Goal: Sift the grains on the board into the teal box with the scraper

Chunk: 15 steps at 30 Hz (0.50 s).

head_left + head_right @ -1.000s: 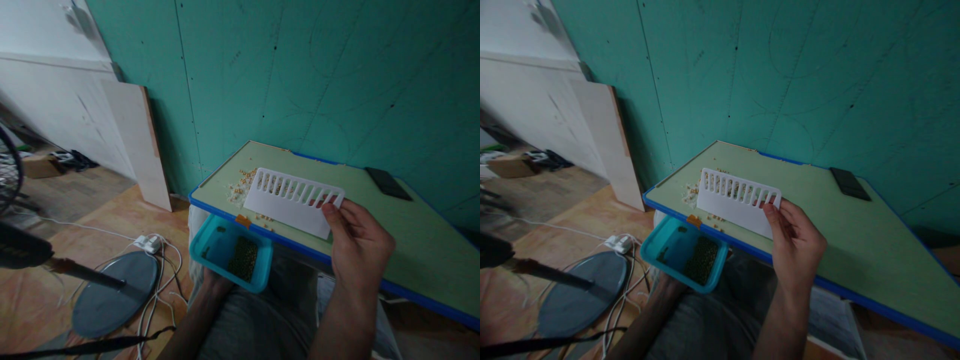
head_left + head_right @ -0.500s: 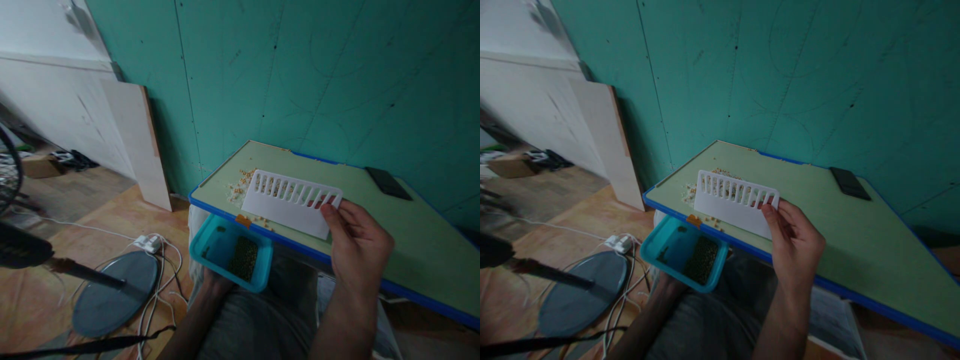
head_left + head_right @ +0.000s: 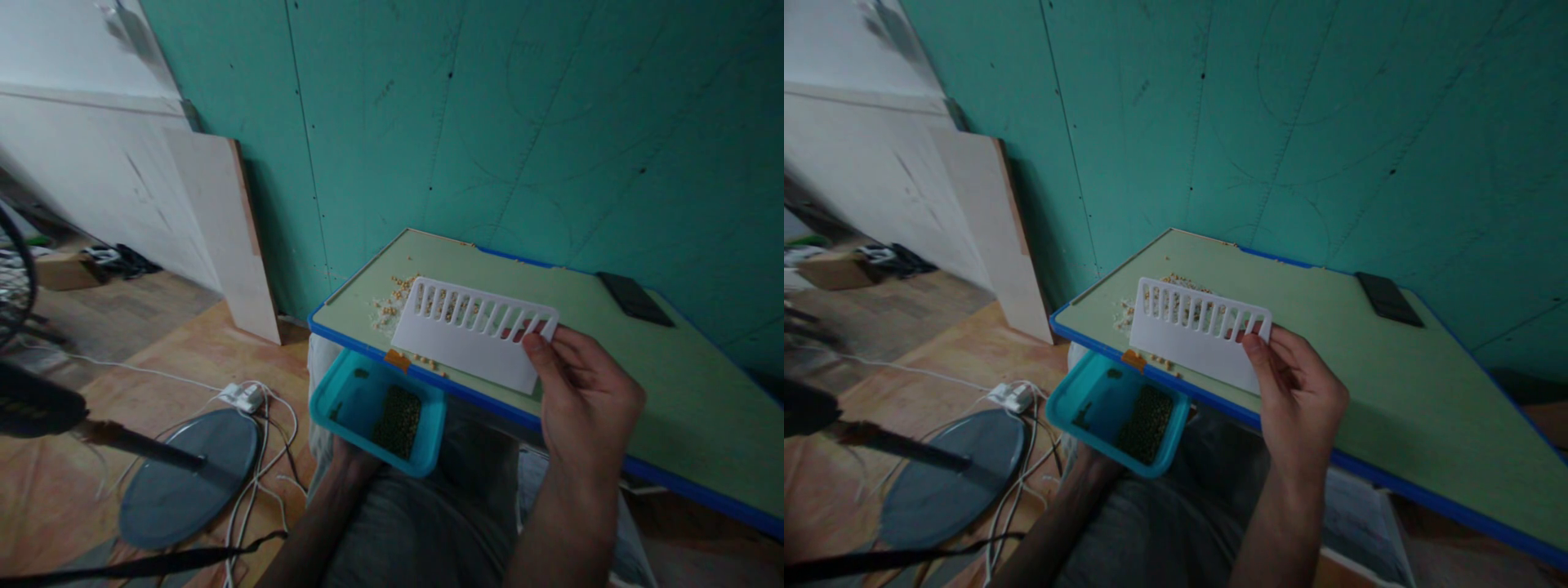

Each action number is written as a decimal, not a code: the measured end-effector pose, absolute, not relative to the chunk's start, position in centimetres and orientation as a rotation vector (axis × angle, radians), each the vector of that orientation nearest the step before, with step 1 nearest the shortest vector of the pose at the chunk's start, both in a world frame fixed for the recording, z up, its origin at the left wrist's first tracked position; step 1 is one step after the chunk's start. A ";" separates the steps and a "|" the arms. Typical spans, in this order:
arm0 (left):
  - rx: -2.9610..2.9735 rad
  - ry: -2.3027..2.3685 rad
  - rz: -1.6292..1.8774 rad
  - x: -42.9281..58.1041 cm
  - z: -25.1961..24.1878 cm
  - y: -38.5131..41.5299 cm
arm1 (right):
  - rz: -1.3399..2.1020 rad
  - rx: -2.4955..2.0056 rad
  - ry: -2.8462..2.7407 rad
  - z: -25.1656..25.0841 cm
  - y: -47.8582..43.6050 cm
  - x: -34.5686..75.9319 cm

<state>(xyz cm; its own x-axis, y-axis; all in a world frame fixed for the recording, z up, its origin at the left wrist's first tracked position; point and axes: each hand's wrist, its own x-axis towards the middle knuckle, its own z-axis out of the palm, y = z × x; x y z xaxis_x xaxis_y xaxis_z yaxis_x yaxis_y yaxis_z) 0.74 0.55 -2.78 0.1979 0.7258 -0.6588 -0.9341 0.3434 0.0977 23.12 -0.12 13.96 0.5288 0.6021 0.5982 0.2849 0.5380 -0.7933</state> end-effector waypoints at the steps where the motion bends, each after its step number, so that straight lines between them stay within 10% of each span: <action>1: -0.374 0.687 1.200 0.8 -2.9 0.6 | 0.242 -1.038 -1.045 14.0 -0.2 23.1; 15: -0.434 0.664 1.183 0.9 -2.5 0.5 | 0.264 -1.034 -1.089 14.2 -0.2 22.9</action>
<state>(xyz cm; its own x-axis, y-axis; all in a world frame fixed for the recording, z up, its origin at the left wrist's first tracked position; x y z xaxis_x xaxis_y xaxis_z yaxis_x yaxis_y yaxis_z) 0.94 0.50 -2.49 0.2253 0.7005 -0.6772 -0.9430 0.3316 0.0293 22.92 -0.19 14.21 0.4850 0.6347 0.6016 0.2891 0.5329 -0.7952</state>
